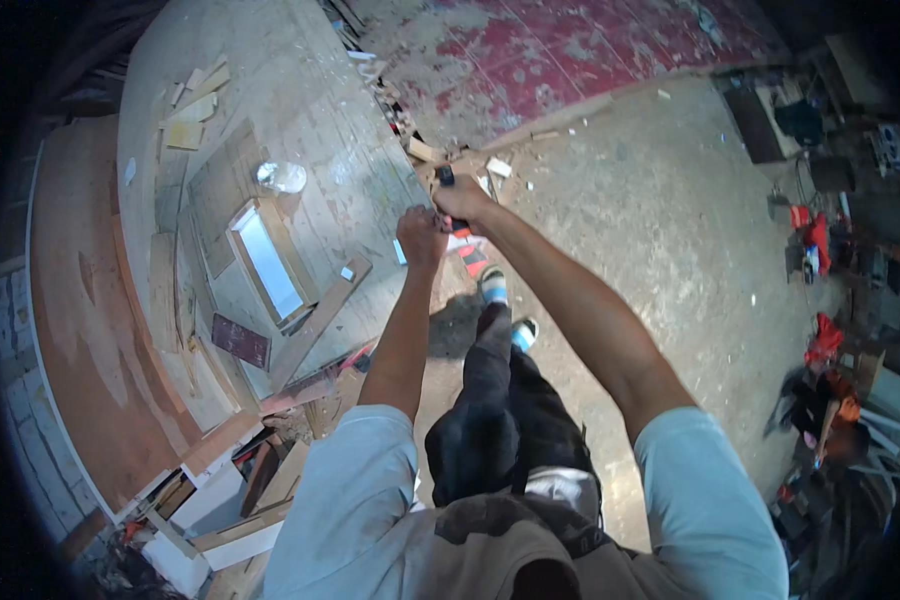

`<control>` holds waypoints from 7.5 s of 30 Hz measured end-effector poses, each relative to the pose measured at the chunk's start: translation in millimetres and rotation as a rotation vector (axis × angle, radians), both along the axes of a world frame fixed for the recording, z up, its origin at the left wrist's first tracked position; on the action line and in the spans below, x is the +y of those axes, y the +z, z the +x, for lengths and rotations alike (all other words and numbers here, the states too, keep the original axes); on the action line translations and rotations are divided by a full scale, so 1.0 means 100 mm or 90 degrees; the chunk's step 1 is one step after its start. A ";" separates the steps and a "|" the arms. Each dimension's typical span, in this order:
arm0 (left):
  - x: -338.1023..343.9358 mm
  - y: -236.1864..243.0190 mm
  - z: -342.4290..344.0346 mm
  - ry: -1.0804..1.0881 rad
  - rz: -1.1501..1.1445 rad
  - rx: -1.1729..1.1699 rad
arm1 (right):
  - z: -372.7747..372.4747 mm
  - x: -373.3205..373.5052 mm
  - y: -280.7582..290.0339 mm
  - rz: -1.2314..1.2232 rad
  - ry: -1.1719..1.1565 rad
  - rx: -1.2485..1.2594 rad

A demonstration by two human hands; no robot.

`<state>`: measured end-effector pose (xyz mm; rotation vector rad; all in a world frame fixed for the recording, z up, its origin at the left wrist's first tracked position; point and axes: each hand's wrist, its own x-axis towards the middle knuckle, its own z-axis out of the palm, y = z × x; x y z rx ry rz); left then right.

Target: The person cuts a piece of white board using a hand saw while holding the board in place by hand.

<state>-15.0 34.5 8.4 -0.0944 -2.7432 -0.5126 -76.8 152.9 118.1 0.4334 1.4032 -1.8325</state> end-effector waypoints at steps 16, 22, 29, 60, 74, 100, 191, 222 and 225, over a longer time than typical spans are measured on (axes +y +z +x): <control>-0.09 0.00 -0.01 0.095 0.266 0.008 | 0.18 0.39 1.90 -0.030 0.092 0.025; 0.09 0.07 -0.07 0.029 -0.015 0.021 | 0.08 0.29 0.18 -0.041 0.027 0.013; -0.09 0.09 0.02 0.026 -0.007 -0.018 | 0.03 -0.03 0.14 0.054 0.083 0.028; 0.00 0.26 0.03 -0.001 0.000 -0.008 | 0.11 0.06 -0.01 0.032 0.033 0.024; 0.02 0.25 0.19 0.106 0.069 0.039 | 1.52 0.19 -0.27 0.189 -0.147 0.396; -0.08 -0.11 0.16 0.096 0.014 0.010 | 1.69 0.55 -1.16 0.090 0.075 0.740; 0.46 3.08 0.57 -0.084 1.354 -0.140 | 0.55 0.84 2.29 0.197 -0.020 0.719; 0.51 2.98 0.73 -0.044 1.423 -0.145 | 0.65 0.82 2.35 0.224 -0.001 0.610; 0.53 3.01 0.78 -0.041 1.409 -0.151 | 0.70 0.86 2.29 0.241 -0.008 0.590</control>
